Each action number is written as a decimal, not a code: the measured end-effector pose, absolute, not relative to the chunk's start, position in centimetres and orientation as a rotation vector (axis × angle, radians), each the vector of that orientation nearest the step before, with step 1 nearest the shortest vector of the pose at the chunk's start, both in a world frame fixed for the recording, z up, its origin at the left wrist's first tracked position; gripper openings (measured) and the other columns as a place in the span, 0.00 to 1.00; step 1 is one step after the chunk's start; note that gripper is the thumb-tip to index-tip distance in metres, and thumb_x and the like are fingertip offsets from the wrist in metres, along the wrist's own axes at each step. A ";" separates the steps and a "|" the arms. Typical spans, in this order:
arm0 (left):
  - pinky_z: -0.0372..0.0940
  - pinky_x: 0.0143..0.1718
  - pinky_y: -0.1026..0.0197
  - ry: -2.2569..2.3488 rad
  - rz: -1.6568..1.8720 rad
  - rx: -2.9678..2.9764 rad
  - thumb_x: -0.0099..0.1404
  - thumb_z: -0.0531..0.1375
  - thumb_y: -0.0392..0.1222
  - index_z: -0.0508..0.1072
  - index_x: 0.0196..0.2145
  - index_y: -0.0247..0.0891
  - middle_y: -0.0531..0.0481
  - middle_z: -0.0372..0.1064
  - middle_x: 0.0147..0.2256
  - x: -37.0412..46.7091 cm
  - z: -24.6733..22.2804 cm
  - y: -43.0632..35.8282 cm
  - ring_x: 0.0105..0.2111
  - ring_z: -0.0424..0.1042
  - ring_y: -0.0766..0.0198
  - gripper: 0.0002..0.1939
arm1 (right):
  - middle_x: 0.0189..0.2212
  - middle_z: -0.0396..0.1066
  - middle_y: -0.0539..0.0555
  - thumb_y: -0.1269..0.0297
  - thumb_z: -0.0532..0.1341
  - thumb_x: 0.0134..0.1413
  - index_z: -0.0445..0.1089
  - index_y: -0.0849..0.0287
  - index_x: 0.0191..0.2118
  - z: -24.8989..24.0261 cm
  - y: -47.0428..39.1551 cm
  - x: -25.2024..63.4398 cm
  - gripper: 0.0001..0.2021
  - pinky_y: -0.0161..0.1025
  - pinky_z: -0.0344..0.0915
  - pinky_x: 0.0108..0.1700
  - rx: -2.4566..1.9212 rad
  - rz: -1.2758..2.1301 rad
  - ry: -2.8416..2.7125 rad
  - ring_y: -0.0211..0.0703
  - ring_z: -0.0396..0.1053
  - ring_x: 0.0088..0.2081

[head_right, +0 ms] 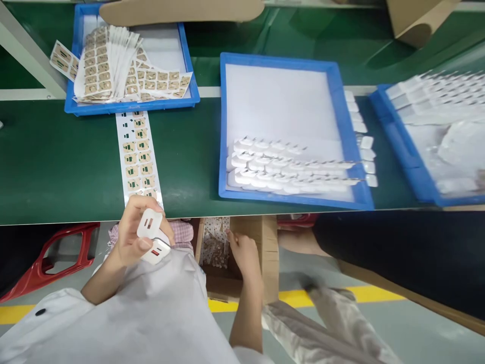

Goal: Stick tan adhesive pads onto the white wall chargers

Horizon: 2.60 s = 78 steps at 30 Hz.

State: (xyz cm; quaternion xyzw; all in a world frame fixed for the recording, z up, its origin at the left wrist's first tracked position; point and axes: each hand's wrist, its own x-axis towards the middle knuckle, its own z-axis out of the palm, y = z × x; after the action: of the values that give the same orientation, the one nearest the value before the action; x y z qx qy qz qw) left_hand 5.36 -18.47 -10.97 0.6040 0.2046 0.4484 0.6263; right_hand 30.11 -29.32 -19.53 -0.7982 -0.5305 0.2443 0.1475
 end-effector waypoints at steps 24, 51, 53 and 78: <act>0.60 0.29 0.63 0.434 1.115 1.902 0.68 0.44 0.75 0.60 0.57 0.42 0.55 0.68 0.28 2.4 -10.4 -17.5 0.23 0.67 0.67 0.36 | 0.36 0.78 0.51 0.54 0.73 0.50 0.79 0.47 0.42 -7.6 -23.0 20.6 0.13 0.38 0.71 0.34 -0.887 1.162 -1.025 0.44 0.75 0.35; 0.68 0.32 0.66 0.590 1.085 1.007 0.54 0.75 0.52 0.58 0.38 0.43 0.56 0.69 0.36 3.5 -11.1 -18.9 0.28 0.74 0.70 0.30 | 0.39 0.74 0.48 0.55 0.67 0.57 0.77 0.40 0.46 -10.4 -23.7 15.3 0.11 0.45 0.75 0.49 -0.788 0.733 -0.916 0.42 0.71 0.42; 0.68 0.31 0.66 0.592 1.087 0.933 0.57 0.73 0.52 0.57 0.41 0.44 0.55 0.73 0.36 4.1 -11.5 -19.1 0.27 0.73 0.70 0.29 | 0.40 0.72 0.47 0.52 0.64 0.59 0.76 0.35 0.48 -10.4 -23.5 15.0 0.11 0.47 0.73 0.52 -0.811 0.695 -0.920 0.42 0.71 0.44; 0.70 0.44 0.59 0.470 1.133 1.563 0.66 0.66 0.38 0.60 0.56 0.48 0.48 0.70 0.47 1.3 -11.7 -18.1 0.45 0.73 0.61 0.25 | 0.34 0.78 0.51 0.55 0.68 0.54 0.67 0.46 0.34 -9.7 -22.3 15.5 0.09 0.50 0.75 0.33 -1.000 0.466 -1.232 0.48 0.73 0.30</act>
State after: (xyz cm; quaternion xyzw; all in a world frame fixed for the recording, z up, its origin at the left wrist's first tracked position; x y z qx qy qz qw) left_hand 1.29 -18.07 -11.75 0.6591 0.1980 0.4777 0.5461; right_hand 15.48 -22.31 -9.69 -0.4448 -0.5481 0.2072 0.6773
